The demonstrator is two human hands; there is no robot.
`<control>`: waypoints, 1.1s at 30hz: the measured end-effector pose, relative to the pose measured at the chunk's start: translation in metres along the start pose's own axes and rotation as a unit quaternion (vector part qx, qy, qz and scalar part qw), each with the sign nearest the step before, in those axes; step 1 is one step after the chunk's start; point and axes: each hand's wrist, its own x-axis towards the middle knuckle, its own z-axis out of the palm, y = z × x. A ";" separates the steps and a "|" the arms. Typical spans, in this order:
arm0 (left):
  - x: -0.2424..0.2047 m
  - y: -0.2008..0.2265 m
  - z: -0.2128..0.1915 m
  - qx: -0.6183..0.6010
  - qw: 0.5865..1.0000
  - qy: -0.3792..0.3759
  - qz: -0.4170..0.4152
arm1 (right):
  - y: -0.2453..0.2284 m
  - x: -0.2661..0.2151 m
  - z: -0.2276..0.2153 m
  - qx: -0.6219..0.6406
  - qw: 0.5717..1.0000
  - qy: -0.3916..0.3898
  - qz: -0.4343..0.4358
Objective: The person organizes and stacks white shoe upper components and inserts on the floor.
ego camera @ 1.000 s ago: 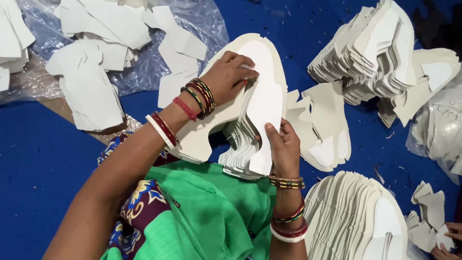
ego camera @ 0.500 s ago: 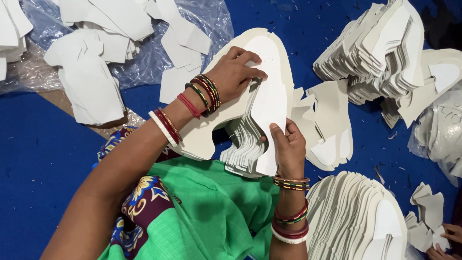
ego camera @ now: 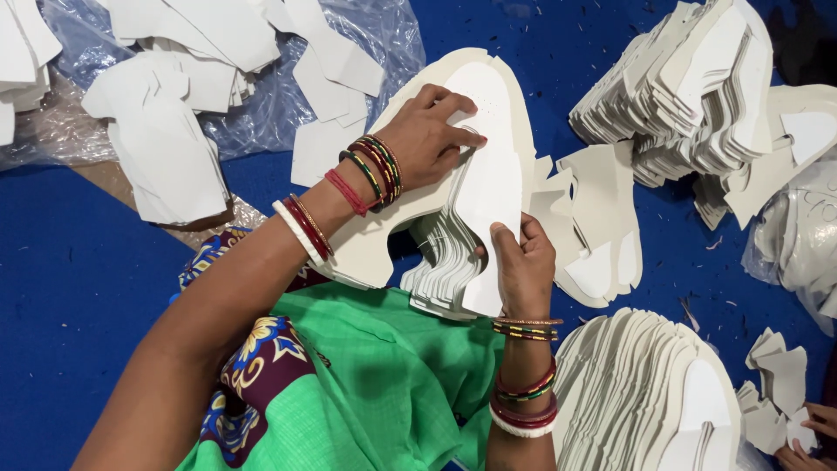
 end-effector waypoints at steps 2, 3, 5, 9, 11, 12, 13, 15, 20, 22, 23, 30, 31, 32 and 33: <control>0.000 -0.001 0.002 0.002 1.000 -0.001 0.000 | 0.003 0.001 -0.001 0.006 1.000 -0.005 -0.006; -0.001 -0.002 0.003 0.007 1.000 -0.001 0.007 | 0.003 0.001 0.000 0.006 1.000 0.002 -0.004; -0.002 -0.003 0.003 0.011 1.000 -0.002 0.014 | 0.005 0.001 0.001 0.006 1.000 0.010 -0.003; -0.005 0.004 -0.004 0.012 0.999 -0.028 0.015 | 0.010 0.004 0.001 -0.001 1.000 0.018 -0.015; -0.008 0.009 -0.007 0.019 0.999 -0.037 0.025 | 0.009 0.002 0.004 -0.006 1.000 0.024 -0.013; -0.009 0.011 -0.008 0.036 0.998 -0.051 0.025 | 0.006 0.000 0.006 -0.015 1.000 0.025 -0.010; -0.007 0.013 -0.010 0.054 0.996 -0.063 0.027 | 0.001 0.000 0.009 -0.022 0.999 0.026 -0.010; -0.005 0.020 -0.015 0.069 0.994 -0.089 0.012 | 0.000 -0.001 0.010 -0.032 0.999 0.027 -0.008; -0.001 0.030 -0.017 0.119 0.985 -0.126 -0.017 | -0.005 0.002 0.003 -0.086 0.996 0.017 0.007; 0.003 0.037 -0.020 0.140 0.974 -0.166 -0.059 | -0.009 -0.001 -0.009 -0.299 0.952 -0.022 -0.070; 0.003 0.034 -0.017 0.138 0.974 -0.172 -0.059 | -0.019 -0.011 -0.012 -0.298 0.952 -0.022 -0.064; -0.007 0.015 0.006 0.159 0.983 -0.082 -0.027 | -0.029 -0.056 -0.044 -0.138 0.975 -0.170 0.027; -0.007 0.013 0.006 0.160 0.984 -0.074 -0.023 | -0.025 -0.060 -0.047 -0.100 0.979 -0.180 0.006; -0.009 0.014 0.008 0.160 0.984 -0.075 -0.026 | -0.019 -0.060 -0.051 -0.100 0.978 -0.183 0.007; -0.008 0.014 0.008 0.165 0.984 -0.062 -0.019 | -0.014 -0.059 -0.055 -0.087 0.977 -0.192 0.018</control>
